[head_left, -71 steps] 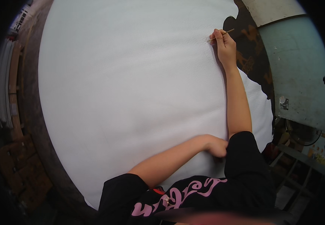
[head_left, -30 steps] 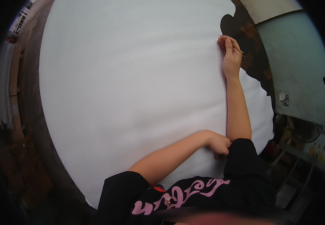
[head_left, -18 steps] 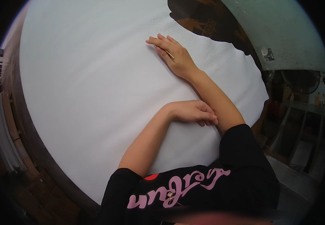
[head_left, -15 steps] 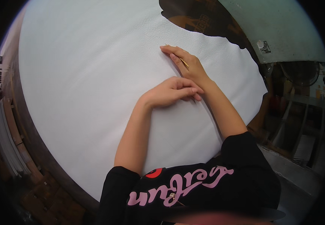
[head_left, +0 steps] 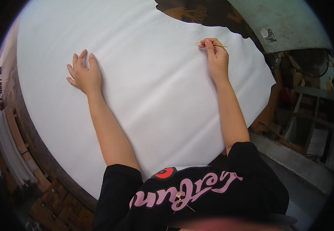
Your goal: The person unfolds a large white sheet of fabric on a table and uses a small pointed tool to make marks along the edges and surface. The person repeatedly adjusts the fabric and continues marking different sections.
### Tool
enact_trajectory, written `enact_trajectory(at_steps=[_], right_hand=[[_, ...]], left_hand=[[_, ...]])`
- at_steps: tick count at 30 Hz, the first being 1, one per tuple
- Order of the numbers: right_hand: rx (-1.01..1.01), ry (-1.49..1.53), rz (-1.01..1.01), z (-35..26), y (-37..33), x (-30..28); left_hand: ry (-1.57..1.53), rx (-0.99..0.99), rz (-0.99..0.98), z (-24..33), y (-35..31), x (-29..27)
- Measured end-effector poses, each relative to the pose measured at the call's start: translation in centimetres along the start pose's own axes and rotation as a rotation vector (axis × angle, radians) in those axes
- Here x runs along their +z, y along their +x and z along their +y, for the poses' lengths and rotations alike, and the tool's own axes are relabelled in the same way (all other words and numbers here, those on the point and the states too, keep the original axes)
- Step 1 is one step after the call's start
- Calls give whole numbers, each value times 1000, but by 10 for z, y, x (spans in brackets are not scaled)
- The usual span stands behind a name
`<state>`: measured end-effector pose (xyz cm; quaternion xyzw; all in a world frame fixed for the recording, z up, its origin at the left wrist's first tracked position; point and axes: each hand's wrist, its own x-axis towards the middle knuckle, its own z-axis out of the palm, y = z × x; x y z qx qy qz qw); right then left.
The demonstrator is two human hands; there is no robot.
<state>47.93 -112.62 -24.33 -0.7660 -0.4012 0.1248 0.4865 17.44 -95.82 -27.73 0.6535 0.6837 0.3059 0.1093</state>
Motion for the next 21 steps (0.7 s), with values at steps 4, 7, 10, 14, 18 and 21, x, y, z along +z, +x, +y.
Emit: enact_trajectory(at_steps=[4, 7, 10, 14, 18, 21], right_hand=[[-92, -71, -17, 3, -3, 2], [-88, -212, 29, 12, -10, -23], [-1, -288, 139, 16, -19, -56], [40, -151, 165, 6, -18, -46], [-105, 120, -62, -19, -1, 36], [-75, 128, -110, -38, 16, 87]], left_hand=[[2, -6, -4, 0, 0, -1], [1, -7, 7, 0, 1, 1], [-25, 2, 37, 0, 0, 2], [-31, -16, 52, 2, 0, 2], [-44, -23, 51, 3, 1, 1], [-38, -22, 46, 2, 1, 1]])
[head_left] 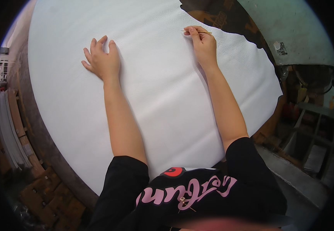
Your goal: The person unfolds a large white sheet of fabric on a table and uses a small pointed tool to make marks along the edges and surface. The person repeatedly adjusts the fabric and continues marking different sections.
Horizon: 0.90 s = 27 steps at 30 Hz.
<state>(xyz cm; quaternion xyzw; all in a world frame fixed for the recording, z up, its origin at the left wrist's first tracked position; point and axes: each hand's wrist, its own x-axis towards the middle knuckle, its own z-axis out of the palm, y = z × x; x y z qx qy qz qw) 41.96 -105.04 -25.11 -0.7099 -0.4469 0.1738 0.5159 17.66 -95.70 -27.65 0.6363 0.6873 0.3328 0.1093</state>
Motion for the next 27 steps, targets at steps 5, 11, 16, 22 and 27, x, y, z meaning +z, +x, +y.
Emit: enact_trajectory(at_steps=[5, 11, 16, 22, 27], right_hand=[[-96, -162, 18, 2, 5, 15], [-13, -317, 133, 26, -24, -65], [168, -387, 362, 36, -56, -144], [78, -306, 340, 47, -60, -148], [106, -402, 426, 60, -74, -181]], left_hand=[[42, -18, -27, 2, -1, 0], [47, -23, -44, 4, 0, -4], [58, -20, -43, 1, 2, -1], [92, -6, -57, -2, 4, 0], [131, 10, -71, -6, 8, 2]])
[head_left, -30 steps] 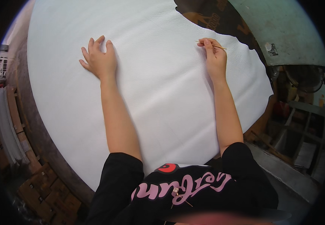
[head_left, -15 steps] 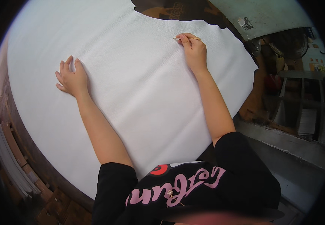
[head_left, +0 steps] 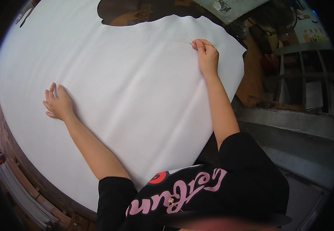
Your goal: The person unfolds a large white sheet of fabric on a table and uses a small pointed tool to make marks along the edges and surface. The person repeatedly adjusts the fabric and continues marking different sections.
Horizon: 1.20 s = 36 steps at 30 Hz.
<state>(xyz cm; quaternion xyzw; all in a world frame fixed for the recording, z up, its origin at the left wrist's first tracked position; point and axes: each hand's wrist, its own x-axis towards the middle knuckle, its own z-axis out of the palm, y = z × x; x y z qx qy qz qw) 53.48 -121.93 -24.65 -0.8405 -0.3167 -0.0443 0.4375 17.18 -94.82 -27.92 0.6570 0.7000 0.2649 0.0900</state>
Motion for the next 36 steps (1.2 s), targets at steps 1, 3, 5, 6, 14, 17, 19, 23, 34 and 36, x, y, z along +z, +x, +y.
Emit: enact_trajectory(at_steps=[1, 3, 5, 6, 14, 17, 19, 23, 34, 36], right_hand=[[33, -45, 26, 9, 1, -12], [36, -109, 82, 27, 3, -35], [74, -134, 137, 44, 6, -56], [93, -146, 163, 51, 7, -63], [120, -49, 160, 95, 12, -84], [162, -116, 222, 111, 13, -112], [231, -24, 305, 116, 15, -126], [367, 312, 383, 111, 9, -134], [187, 477, 222, 92, 0, -109], [176, 481, 223, 92, 0, -117]], left_hand=[[16, 7, 7, -1, 0, 0], [7, 1, 8, -3, 1, 2], [7, 0, 13, -3, 1, 3], [7, 1, 13, -3, 1, 3], [2, -7, -1, -4, 1, 2], [26, -4, -8, -2, 1, 0], [52, -21, 1, 0, -1, -1], [87, -28, 1, 2, -2, 1], [117, -25, 2, 1, 2, 2], [103, -17, 7, -2, 2, 3]])
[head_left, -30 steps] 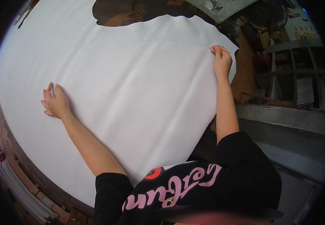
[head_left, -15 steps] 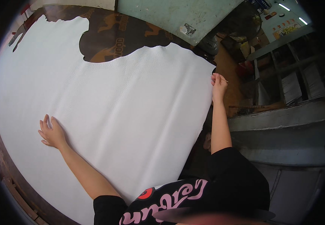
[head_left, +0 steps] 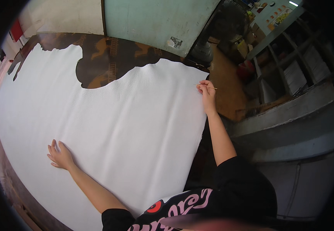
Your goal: The person unfolds a large white sheet of fabric on a table and uses a small pointed tool to make marks along the edges and surface. The person repeatedly adjusts the fabric and continues marking different sections.
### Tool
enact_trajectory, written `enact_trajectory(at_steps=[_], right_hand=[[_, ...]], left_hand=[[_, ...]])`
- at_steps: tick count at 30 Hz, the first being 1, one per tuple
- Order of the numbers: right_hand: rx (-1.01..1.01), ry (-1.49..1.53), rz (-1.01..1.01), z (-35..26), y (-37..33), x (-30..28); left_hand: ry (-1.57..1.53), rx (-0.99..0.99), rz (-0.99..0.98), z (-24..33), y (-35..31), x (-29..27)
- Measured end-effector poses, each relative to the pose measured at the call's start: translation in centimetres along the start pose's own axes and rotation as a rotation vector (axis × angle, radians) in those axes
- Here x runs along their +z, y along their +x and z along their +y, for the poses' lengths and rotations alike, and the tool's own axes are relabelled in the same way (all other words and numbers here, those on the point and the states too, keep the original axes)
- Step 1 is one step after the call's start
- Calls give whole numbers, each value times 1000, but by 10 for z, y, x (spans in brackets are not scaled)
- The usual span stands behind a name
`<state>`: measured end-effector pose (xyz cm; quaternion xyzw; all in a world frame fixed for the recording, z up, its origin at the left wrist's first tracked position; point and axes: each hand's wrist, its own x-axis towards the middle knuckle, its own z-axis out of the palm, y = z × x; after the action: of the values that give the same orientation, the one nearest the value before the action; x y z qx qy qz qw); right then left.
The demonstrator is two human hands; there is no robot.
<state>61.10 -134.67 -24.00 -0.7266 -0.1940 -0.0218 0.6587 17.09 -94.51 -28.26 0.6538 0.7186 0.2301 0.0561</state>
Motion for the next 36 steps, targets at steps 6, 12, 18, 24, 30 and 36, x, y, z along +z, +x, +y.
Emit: enact_trajectory(at_steps=[6, 12, 18, 24, 30, 36], right_hand=[[86, 55, -56, -2, 1, -14], [15, -166, -216, -3, -4, 7], [-39, -422, -320, -7, -3, 22], [-126, -472, -237, 8, 30, 14], [23, -295, -231, 9, 21, 16], [-54, -414, -251, -5, -10, 32]], left_hand=[[-38, 23, 2, -8, 3, 6], [-86, 25, 8, -7, 3, 6], [-90, 23, -3, -6, 2, 3], [-108, 10, -22, -1, -1, -1], [-103, 11, -8, -2, -1, 0], [-84, 28, 3, -4, 0, 2]])
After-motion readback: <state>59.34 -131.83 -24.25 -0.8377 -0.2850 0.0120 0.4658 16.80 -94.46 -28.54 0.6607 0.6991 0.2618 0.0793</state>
